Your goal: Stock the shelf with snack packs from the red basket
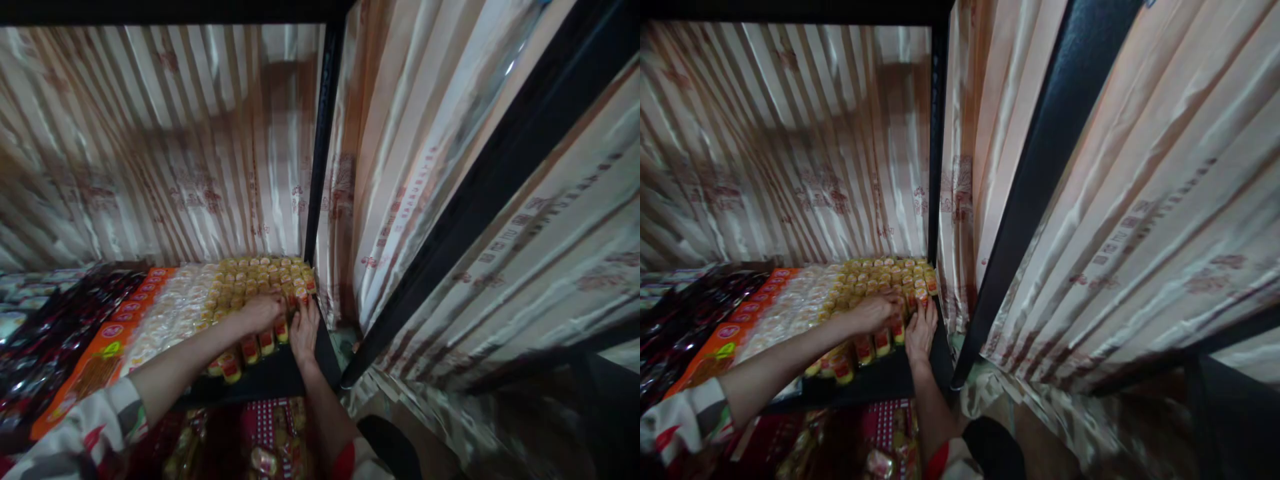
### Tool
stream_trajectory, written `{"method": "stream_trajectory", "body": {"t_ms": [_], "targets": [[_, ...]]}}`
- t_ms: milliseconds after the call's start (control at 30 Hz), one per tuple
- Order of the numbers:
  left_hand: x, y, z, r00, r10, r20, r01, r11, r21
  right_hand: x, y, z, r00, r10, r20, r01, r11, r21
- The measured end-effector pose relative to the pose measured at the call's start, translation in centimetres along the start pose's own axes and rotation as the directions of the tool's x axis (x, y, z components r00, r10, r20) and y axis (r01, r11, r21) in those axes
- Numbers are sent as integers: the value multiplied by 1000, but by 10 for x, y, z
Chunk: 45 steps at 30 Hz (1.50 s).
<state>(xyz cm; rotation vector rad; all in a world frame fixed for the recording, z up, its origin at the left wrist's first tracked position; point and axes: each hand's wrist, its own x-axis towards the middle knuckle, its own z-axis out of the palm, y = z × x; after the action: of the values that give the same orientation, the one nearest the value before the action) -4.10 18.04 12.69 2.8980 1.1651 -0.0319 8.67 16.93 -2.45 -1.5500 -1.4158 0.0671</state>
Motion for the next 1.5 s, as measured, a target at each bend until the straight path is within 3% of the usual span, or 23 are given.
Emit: {"method": "stream_trajectory", "body": {"t_ms": [100,200,467,833,1033,1200,1333,1500], "targets": [[-22,-2,5,999,53,-6,-52,993,105,0,-1,-1,1000,-13,-5,13,1000,2],[-30,-2,12,998,23,-63,-13,989,145,0,-2,-1,999,-31,-19,31,1000,-4],[-6,13,29,970,-210,-120,218,974,55,1,0,1,1000,-11,-27,11,1000,-1],[6,5,38,957,-267,-115,264,964,-45,-1,3,2,999,-38,-9,38,999,37],[2,6,21,973,-191,-126,188,982,-37,0,0,0,1000,-5,-22,6,998,58],[3,0,-10,940,-321,-114,308,944,-117,-1,1,1,1000,-6,-24,7,998,57],[21,-8,-21,907,-374,-195,329,916,-228,-2,2,2,1000,-21,-11,21,999,39],[59,-5,-14,874,-392,-288,284,891,-353,-3,2,2,999,-36,1,36,999,21]]}}
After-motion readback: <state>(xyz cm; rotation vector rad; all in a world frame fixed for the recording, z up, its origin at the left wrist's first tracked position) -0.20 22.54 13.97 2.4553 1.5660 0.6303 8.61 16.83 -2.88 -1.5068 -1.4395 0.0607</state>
